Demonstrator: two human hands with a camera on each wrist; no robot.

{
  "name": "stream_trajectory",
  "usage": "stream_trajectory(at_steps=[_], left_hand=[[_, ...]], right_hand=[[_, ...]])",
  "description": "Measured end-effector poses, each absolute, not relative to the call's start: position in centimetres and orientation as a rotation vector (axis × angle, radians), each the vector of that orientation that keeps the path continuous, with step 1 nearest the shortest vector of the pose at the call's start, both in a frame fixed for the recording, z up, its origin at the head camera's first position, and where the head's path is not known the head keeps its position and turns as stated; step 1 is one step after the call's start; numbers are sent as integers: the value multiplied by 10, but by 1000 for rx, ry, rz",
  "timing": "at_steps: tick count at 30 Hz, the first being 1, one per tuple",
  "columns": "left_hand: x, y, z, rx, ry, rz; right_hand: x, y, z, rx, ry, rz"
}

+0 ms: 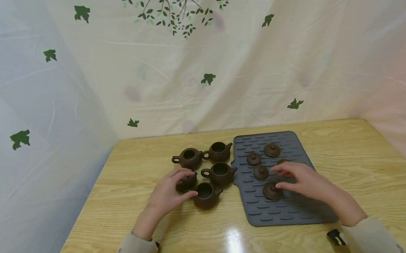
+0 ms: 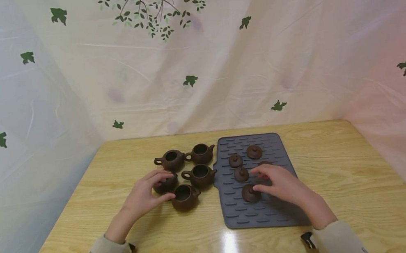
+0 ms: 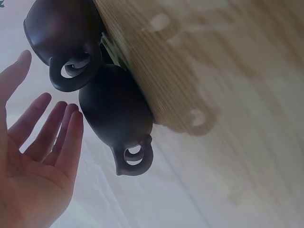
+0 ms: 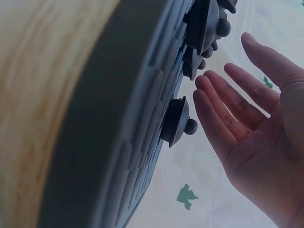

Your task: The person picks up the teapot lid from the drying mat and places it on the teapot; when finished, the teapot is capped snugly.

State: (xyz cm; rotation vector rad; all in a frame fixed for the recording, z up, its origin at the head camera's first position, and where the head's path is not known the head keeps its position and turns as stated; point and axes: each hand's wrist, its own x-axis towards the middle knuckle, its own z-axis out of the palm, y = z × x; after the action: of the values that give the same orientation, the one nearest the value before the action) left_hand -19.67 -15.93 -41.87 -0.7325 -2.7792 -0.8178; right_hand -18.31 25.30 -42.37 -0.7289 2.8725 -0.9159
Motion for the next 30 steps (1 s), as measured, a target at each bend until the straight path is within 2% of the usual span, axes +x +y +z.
stream_trajectory(at_steps=[30], left_hand=[[-199,-161,-425,-886,-2849,-983]], right_hand=[[-185,250,-431,-828,2782,-975]])
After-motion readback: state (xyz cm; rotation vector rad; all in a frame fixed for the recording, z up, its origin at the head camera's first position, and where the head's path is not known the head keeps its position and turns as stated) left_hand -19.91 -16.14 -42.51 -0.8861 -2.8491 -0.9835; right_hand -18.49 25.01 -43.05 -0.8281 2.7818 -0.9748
